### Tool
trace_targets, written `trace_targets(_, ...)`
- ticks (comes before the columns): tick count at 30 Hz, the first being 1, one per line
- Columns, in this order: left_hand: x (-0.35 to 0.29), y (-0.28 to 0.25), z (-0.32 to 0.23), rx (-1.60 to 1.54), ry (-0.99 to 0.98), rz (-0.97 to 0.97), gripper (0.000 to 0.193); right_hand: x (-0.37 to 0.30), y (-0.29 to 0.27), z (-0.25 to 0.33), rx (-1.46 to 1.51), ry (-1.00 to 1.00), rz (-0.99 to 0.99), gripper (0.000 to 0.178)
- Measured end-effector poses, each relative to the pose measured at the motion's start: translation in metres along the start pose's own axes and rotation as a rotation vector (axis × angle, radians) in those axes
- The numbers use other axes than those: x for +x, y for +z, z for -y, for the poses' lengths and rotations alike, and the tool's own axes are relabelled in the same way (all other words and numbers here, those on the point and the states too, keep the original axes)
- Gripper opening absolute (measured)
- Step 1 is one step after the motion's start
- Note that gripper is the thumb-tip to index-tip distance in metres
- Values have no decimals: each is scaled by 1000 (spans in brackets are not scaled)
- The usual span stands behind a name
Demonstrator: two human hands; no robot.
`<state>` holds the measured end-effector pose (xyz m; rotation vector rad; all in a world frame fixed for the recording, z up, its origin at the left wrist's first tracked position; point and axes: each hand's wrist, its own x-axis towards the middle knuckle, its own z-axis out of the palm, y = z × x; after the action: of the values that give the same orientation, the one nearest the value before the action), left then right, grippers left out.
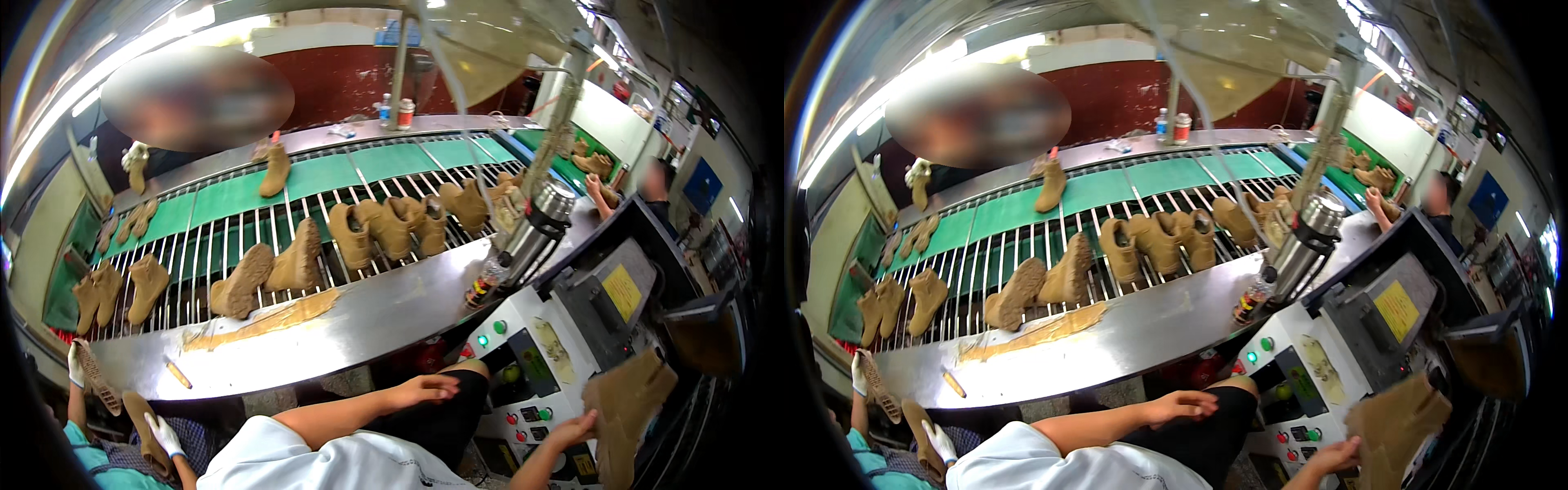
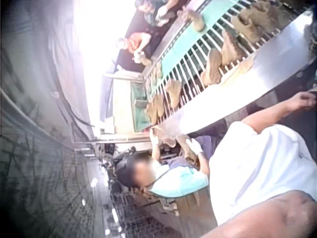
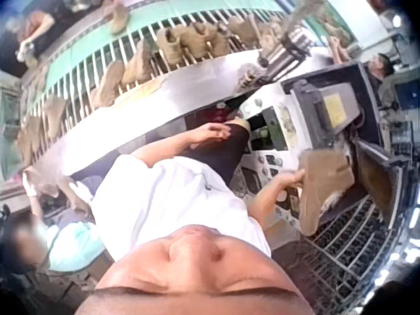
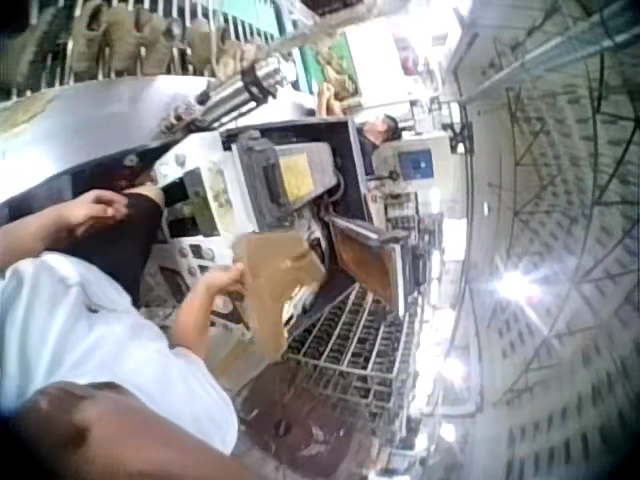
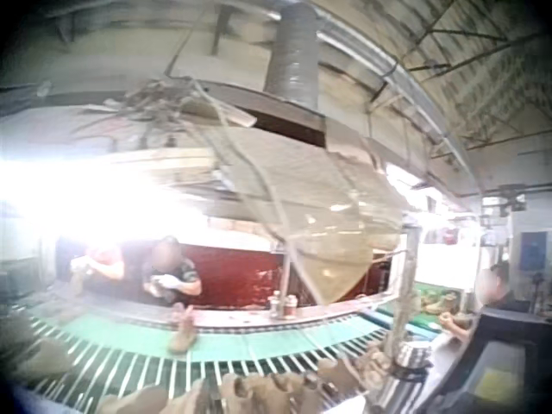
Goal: The person places boots one by one into a sole-attaching machine, presses buttons to operate the machine, and then removes the boots, placing them back onto a conveyor belt.
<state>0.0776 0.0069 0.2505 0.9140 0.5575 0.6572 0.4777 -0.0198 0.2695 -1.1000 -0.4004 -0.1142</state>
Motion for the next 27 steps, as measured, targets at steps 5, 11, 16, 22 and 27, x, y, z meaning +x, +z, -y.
trace_targets(5,-35,6,-86,-277,532,66,100,-180,89,110,303,423,987,75)
trace_targets(11,-179,-99,-78,-714,756,-498,80,-295,212,137,298,209,2117,51)
trace_targets(16,-306,-124,-26,-524,916,-1149,79,-423,288,76,5,656,2082,73)
trace_targets(22,-363,-103,41,-757,895,-1521,72,-577,363,-10,-355,940,1997,115)
trace_targets(27,-361,-109,57,-935,806,-1445,70,-610,387,-6,-480,978,2038,115)
